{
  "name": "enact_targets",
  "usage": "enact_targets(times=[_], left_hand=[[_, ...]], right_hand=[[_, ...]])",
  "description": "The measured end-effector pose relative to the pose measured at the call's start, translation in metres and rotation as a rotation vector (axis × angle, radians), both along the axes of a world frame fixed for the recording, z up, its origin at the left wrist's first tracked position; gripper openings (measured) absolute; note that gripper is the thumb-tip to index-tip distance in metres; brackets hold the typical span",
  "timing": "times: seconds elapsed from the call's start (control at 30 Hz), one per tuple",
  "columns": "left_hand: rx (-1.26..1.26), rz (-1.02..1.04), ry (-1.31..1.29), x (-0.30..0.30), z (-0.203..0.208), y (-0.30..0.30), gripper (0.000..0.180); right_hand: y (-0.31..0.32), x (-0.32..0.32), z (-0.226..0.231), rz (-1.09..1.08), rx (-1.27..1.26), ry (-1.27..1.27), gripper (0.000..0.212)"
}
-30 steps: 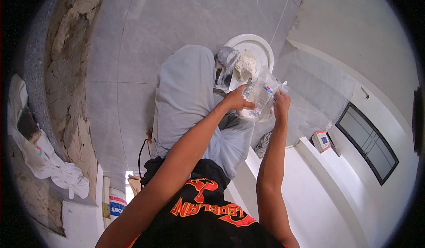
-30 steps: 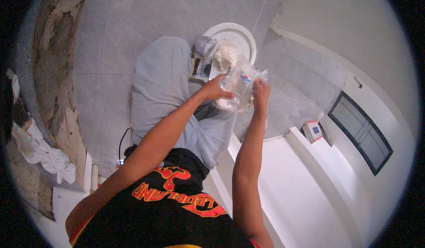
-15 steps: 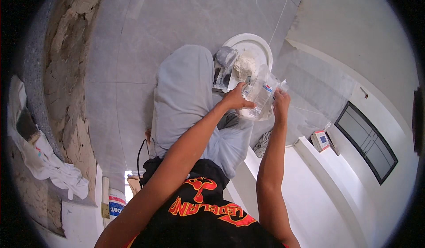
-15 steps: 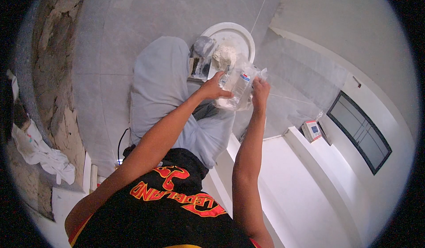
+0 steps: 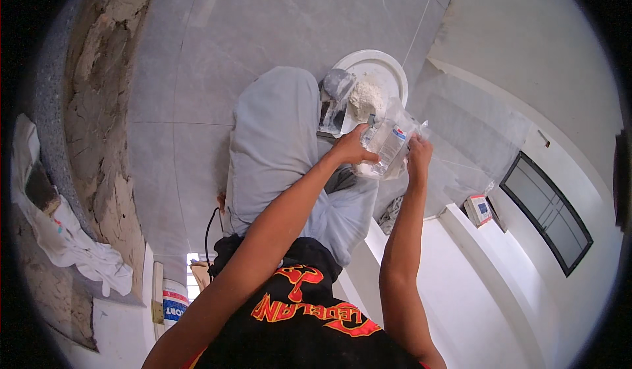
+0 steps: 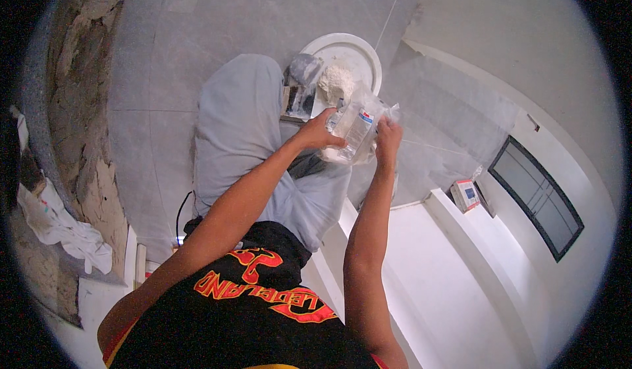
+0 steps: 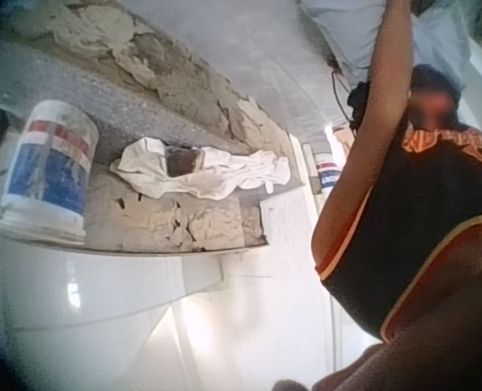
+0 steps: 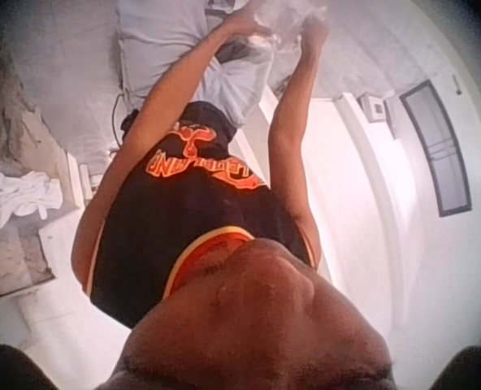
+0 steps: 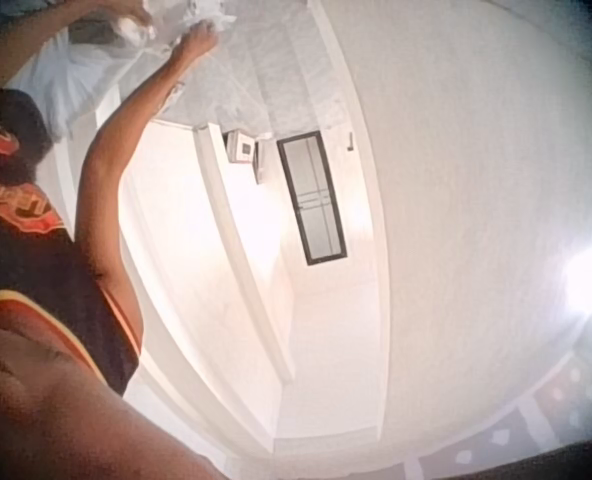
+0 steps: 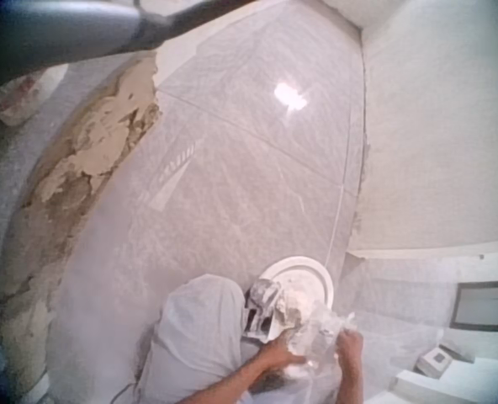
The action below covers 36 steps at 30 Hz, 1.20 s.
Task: Preparing plaster or joint compound by adding powder and water to a lid and mixing it with a spatula.
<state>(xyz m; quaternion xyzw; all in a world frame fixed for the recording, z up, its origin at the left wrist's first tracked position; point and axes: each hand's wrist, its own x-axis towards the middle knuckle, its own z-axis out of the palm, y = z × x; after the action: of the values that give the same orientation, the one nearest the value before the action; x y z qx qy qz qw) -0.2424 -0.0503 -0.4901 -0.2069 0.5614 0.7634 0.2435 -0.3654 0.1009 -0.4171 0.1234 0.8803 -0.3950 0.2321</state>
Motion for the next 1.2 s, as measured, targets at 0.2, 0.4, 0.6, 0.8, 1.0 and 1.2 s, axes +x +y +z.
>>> enact_targets(times=[0.2,0.4,0.6,0.8,1.0,1.2], left_hand=[[-0.052,-0.051,0.025,0.001,0.004,0.001,0.106],[-0.052,-0.09,0.014,0.002,-0.001,0.005,0.104],[-0.064,-0.12,-0.009,0.001,-0.001,0.004,0.101],[-0.012,-0.11,-0.007,0.002,-0.004,0.007,0.103],[0.007,-0.077,-0.011,0.001,-0.006,0.009,0.104],[-0.028,-0.114,-0.018,0.002,-0.008,0.008,0.104]], right_hand=[[0.008,0.008,0.008,0.108,0.171,0.043,0.018],[0.014,0.016,0.009,-0.011,0.088,0.009,0.022],[0.005,0.024,0.006,-0.111,-0.026,0.061,0.018],[0.011,0.016,0.007,0.085,0.143,0.059,0.017],[0.013,0.01,0.001,0.036,0.13,0.053,0.017],[0.002,0.016,0.004,-0.053,0.123,0.003,0.016]])
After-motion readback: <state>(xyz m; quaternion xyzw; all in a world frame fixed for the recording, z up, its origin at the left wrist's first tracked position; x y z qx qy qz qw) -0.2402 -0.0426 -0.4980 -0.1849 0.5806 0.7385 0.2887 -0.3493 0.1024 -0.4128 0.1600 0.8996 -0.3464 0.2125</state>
